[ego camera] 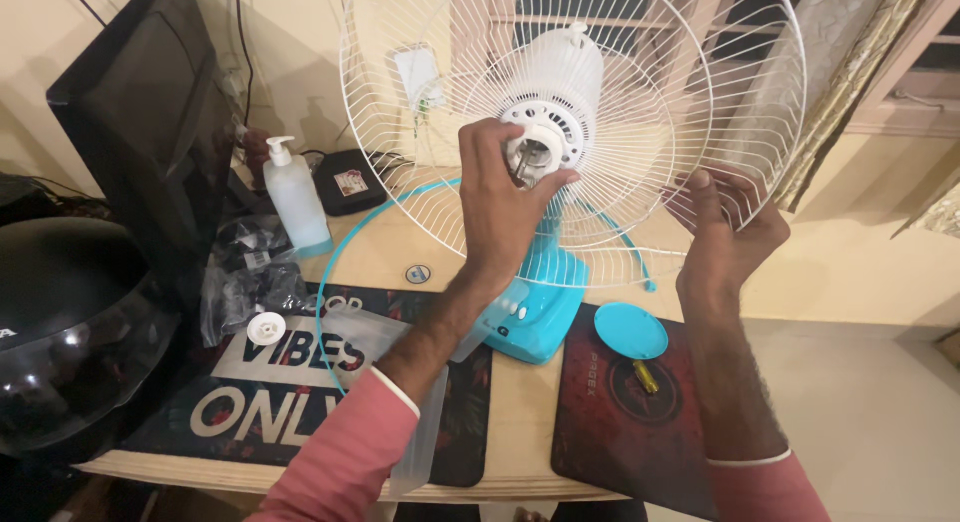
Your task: The person assembles a table fan by attaching the front grill to the fan head and securing it with a central cap. The person aligns the grill, presses it into place, and tightens the cap by hand.
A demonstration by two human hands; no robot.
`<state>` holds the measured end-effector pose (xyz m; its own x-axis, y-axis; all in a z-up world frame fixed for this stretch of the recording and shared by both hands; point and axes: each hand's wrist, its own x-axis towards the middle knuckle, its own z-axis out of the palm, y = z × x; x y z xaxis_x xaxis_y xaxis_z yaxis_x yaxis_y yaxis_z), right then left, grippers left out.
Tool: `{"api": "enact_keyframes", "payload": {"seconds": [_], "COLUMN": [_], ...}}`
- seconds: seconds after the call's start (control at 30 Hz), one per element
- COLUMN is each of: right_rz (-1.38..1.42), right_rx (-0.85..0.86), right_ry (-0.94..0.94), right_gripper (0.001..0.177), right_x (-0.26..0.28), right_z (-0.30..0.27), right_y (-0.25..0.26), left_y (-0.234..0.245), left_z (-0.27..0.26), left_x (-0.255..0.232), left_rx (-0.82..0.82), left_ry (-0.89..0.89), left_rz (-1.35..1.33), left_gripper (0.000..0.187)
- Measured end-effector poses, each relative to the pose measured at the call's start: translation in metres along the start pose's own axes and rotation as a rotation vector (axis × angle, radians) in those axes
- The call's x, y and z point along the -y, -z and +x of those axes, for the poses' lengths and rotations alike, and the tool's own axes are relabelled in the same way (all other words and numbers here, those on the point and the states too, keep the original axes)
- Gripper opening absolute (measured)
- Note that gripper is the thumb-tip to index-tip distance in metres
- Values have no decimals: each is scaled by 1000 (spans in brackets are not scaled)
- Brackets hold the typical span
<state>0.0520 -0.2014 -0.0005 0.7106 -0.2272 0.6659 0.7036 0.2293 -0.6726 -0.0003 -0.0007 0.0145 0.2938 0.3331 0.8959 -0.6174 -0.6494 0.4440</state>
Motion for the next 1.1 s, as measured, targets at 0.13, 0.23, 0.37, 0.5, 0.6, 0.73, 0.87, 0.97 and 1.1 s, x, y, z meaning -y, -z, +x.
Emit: {"api": "enact_keyframes", "payload": {"seconds": [0.13, 0.23, 0.37, 0.5, 0.6, 0.73, 0.87, 0.97, 1.1], "right_rz": [-8, -15, -15, -20, -16, -5, 8, 6, -55], "right_rx": [17, 9, -1, -2, -7, -13, -23, -20, -2], "right_ry": [17, 8, -33, -33, -42, -57, -63, -57, -32], "right_gripper": [10, 9, 8, 9, 9, 10, 9, 8, 14], "right_x": [-1, 0, 3, 4, 4, 3, 1, 0, 2], "right_z": [1, 1, 1, 2, 3, 2, 2, 2, 1], "right_y": [1, -1, -2, -2, -2, -1, -1, 0, 1], "left_y": [-2, -3, -2, 1, 2, 1, 6, 9, 13], "left_z": [-1, -2, -1, -3, -2, 0, 3, 5, 8], "left_x": [4, 5, 6, 6, 7, 8, 10, 13, 16], "left_rx": [4, 3, 13, 22, 11, 35, 90, 140, 169], "left_ry": [2, -4, -25, -25, -41, -61, -189, -234, -273], "left_rz": [23, 33, 23, -15, -33, -15, 143, 193, 231], "left_gripper": [73, 74, 71, 64, 64, 63, 62, 61, 59]}}
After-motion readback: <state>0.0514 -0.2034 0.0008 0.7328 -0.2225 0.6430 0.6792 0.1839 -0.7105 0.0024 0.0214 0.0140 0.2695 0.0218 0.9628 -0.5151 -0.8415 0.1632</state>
